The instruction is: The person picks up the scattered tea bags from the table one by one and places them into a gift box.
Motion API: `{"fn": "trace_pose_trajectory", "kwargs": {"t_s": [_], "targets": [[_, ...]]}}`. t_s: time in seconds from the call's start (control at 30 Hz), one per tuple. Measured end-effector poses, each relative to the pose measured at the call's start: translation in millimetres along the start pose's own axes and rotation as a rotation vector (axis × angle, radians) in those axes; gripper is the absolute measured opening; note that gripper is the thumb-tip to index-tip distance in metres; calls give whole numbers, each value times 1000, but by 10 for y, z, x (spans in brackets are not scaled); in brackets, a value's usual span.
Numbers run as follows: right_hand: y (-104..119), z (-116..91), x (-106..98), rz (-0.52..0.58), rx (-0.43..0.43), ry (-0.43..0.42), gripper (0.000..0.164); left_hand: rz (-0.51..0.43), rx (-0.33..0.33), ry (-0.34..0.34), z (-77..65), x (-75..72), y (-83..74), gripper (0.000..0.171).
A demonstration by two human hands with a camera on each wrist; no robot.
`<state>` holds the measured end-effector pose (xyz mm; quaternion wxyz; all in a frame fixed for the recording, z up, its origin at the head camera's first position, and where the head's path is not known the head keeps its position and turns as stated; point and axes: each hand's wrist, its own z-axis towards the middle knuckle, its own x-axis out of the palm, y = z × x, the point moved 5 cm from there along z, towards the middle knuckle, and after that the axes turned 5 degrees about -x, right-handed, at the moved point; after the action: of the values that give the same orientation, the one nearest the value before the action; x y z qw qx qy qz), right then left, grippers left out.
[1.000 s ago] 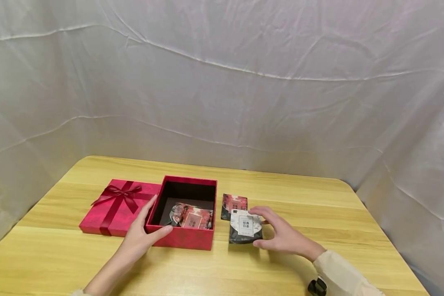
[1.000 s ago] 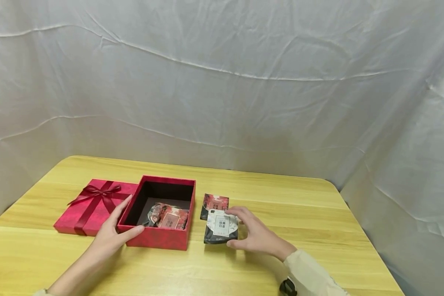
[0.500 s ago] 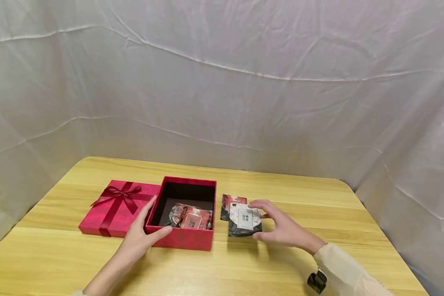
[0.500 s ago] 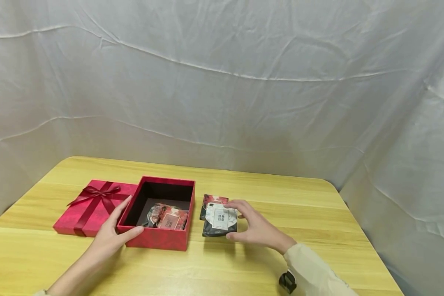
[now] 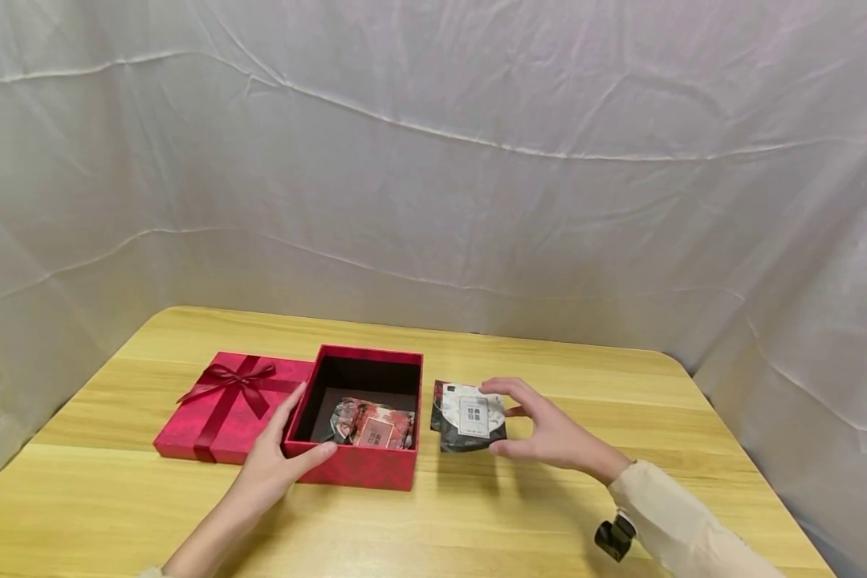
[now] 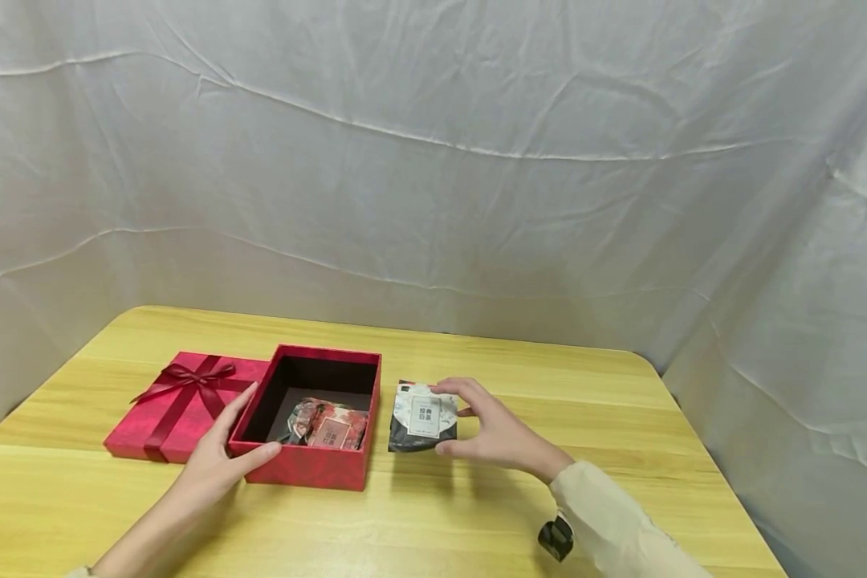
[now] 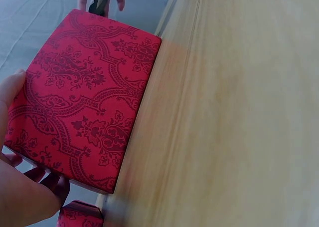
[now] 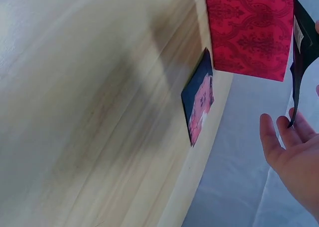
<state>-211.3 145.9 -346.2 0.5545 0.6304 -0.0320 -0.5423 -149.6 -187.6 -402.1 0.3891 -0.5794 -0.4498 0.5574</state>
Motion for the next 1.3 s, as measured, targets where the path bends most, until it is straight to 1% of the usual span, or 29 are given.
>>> {"fn": "trace_pose_trajectory", "kwargs": {"t_s": [0.17, 0.37, 0.63, 0.83, 0.9, 1.0, 1.13, 1.3], "targets": [[26, 44, 6, 10, 4, 2, 71, -5, 5, 0, 1, 0, 4, 89], [80, 124, 9, 20, -22, 19, 70, -7, 8, 3, 1, 1, 6, 89], [136, 230, 19, 44, -20, 31, 68, -21, 5, 10, 7, 2, 7, 89], [179, 305, 70, 68, -31, 67, 67, -21, -11, 14, 18, 11, 11, 89], [201, 335, 91, 78, -20, 83, 67, -23, -13, 14, 21, 10, 13, 89], [233, 384, 130, 108, 21, 103, 68, -18, -12, 16, 19, 4, 18, 90], [266, 453, 203, 180, 81, 111, 69, -17, -12, 17, 22, 1, 24, 90], [349, 551, 308, 240, 77, 110, 69, -7, -13, 13, 17, -4, 26, 90]]}}
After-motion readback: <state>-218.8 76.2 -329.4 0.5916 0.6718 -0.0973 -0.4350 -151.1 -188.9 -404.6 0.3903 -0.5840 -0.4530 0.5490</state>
